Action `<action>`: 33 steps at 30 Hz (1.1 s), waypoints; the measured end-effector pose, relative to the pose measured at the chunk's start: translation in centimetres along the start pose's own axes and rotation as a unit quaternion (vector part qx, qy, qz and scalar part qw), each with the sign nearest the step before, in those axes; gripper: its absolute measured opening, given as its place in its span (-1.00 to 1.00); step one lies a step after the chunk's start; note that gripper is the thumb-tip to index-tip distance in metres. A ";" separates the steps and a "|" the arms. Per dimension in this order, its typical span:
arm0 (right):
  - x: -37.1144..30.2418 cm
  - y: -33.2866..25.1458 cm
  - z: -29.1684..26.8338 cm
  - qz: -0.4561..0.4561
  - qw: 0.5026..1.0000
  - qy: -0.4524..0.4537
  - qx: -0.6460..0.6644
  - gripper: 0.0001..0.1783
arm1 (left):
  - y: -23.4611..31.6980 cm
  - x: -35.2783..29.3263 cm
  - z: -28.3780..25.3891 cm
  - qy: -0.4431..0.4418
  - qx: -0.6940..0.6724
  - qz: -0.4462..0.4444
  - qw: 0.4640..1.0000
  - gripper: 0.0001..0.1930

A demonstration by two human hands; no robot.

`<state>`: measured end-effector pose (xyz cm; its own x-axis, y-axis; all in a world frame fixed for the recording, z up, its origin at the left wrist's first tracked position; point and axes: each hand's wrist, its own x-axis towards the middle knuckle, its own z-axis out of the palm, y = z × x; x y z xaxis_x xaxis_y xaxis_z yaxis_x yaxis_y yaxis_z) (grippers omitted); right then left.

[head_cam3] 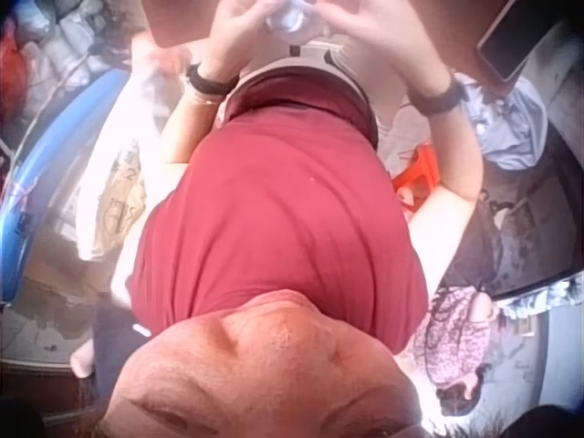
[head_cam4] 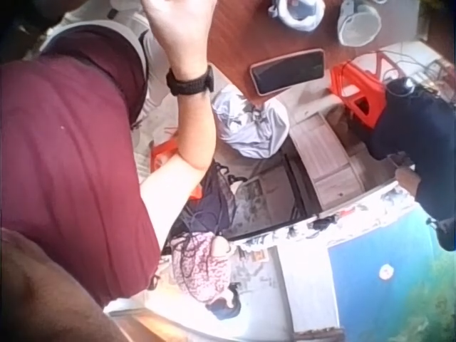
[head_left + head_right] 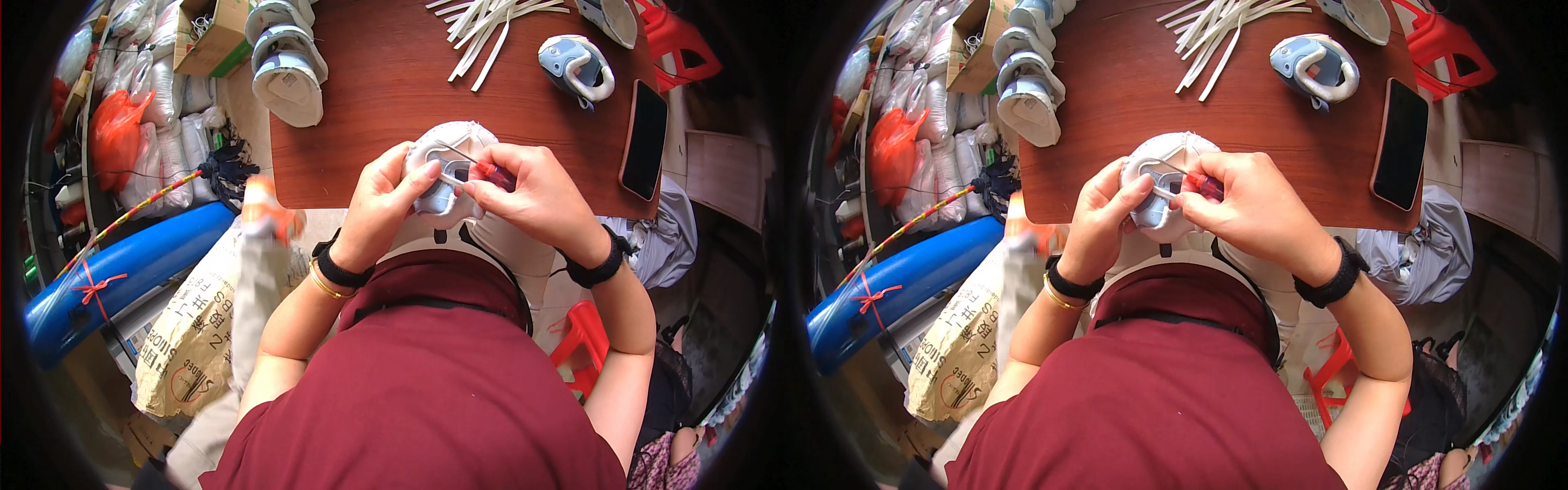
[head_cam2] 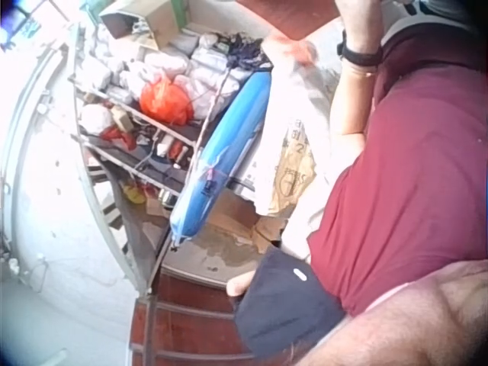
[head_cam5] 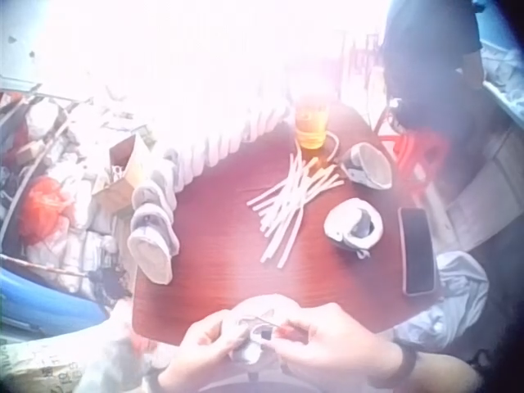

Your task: The recorder uses a hand tool to inspect and assemble shoe upper components at a workbench.

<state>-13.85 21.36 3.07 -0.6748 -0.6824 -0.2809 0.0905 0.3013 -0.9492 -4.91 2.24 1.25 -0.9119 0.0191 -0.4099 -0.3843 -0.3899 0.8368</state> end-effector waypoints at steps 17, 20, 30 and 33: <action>0.1 -0.9 0.7 -0.024 0.994 0.039 -0.103 -0.79 | -0.5 0.0 -0.5 0.003 0.028 0.043 0.999 -0.74; 0.2 -0.8 0.8 -0.039 0.992 0.044 -0.110 -0.79 | -0.5 0.0 -0.5 0.005 0.030 0.044 0.999 -0.74; 0.1 -1.1 0.4 -0.025 0.996 0.006 -0.087 -0.82 | -0.6 0.0 -0.6 0.005 0.011 0.033 0.999 -0.76; 0.2 -1.1 0.4 -0.026 0.996 0.007 -0.090 -0.82 | -0.6 0.0 -0.6 0.003 0.018 0.037 0.999 -0.77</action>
<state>-13.79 20.65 4.05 -0.6852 -0.6916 -0.2284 -0.0775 0.3810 -0.9213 -4.58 1.94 0.53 -0.9369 -0.0143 -0.3494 -0.3216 -0.3575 0.8768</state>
